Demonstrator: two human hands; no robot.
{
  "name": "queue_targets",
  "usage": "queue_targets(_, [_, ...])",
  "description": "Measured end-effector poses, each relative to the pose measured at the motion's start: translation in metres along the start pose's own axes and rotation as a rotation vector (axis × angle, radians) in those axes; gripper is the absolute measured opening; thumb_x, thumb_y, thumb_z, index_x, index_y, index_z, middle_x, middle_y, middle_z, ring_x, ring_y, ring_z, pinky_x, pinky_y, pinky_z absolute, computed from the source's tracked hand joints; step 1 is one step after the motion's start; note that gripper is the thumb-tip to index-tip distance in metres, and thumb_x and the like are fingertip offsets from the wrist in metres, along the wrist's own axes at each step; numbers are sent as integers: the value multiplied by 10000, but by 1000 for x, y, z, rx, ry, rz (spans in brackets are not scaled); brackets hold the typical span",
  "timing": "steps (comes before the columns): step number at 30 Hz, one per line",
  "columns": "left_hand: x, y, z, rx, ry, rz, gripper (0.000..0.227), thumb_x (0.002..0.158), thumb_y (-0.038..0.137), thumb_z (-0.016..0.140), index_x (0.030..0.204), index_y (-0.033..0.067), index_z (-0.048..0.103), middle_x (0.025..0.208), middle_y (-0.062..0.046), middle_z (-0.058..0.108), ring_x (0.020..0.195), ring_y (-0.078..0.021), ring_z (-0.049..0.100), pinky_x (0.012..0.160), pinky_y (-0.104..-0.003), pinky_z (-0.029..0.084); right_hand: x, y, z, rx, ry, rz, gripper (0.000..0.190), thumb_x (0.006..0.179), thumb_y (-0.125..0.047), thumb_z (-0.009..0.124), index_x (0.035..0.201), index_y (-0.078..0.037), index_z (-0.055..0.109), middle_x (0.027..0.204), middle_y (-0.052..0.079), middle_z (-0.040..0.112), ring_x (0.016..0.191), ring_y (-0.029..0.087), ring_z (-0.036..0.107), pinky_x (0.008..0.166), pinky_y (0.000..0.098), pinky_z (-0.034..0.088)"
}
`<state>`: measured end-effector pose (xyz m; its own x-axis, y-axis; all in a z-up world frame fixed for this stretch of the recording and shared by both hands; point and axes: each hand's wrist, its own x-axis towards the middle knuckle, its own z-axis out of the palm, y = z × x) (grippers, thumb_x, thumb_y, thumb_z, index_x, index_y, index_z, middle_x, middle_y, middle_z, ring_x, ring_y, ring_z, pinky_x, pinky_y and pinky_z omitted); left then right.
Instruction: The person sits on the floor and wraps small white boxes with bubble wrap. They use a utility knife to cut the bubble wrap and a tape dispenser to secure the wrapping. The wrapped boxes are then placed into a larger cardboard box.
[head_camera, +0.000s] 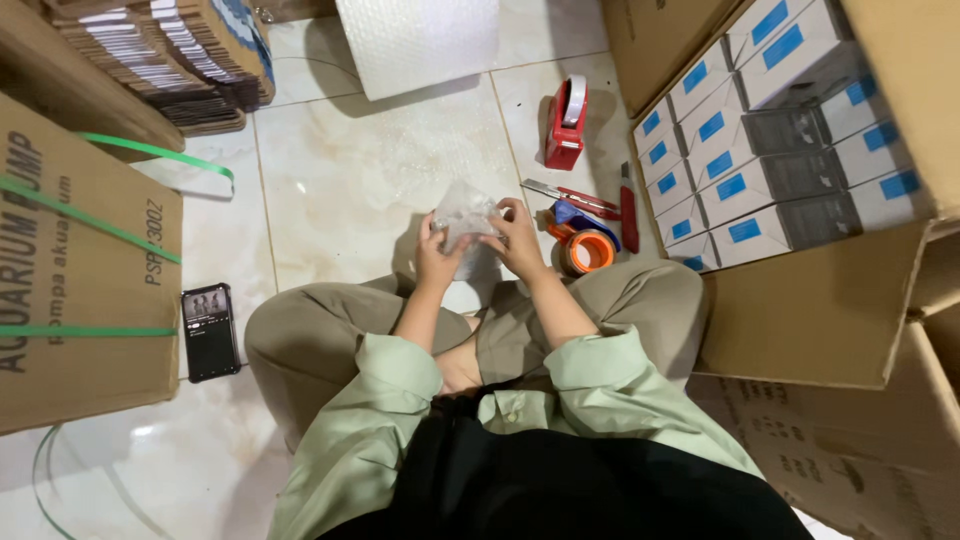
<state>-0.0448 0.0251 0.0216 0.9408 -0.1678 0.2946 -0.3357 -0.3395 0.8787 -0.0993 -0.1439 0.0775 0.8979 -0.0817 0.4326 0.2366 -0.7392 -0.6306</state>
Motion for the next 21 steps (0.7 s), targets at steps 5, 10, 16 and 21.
queue_targets(5, [22, -24, 4, -24, -25, -26, 380, 734, 427, 795, 594, 111, 637, 1100, -97, 599, 948, -347, 619, 815, -359, 485, 11, -5, 5, 126, 24, 116, 304, 854, -390, 676, 763, -113, 590, 878, 45, 409, 694, 294, 508, 663, 366, 438])
queue_targets(10, [30, -23, 6, -99, -91, -141, 352, 732, 463, 798, 646, 145, 672, 1032, -14, 580, 894, -265, 615, 779, -313, 464, 22, -7, 10, 283, 82, 312, 211, 817, -369, 731, 793, -172, 661, 764, -3, 391, 662, 176, 479, 642, 280, 406])
queue_targets(16, [32, 35, -14, -595, -161, -334, 397, 691, 70, 733, 1084, 116, 694, 1023, -43, 498, 1038, -163, 455, 970, -283, 349, 36, -19, 4, 714, 168, 732, 569, 621, -89, 813, 1092, -114, 495, 783, -36, 340, 662, 76, 398, 570, 201, 323])
queue_targets(21, [38, 20, -14, -718, -317, -368, 435, 572, -6, 749, 1000, 60, 721, 1012, -38, 613, 1030, -140, 541, 960, -272, 404, 40, 11, 12, 929, -237, 874, 504, 643, -71, 748, 1126, -182, 656, 1071, 59, 623, 961, 190, 617, 788, 313, 522])
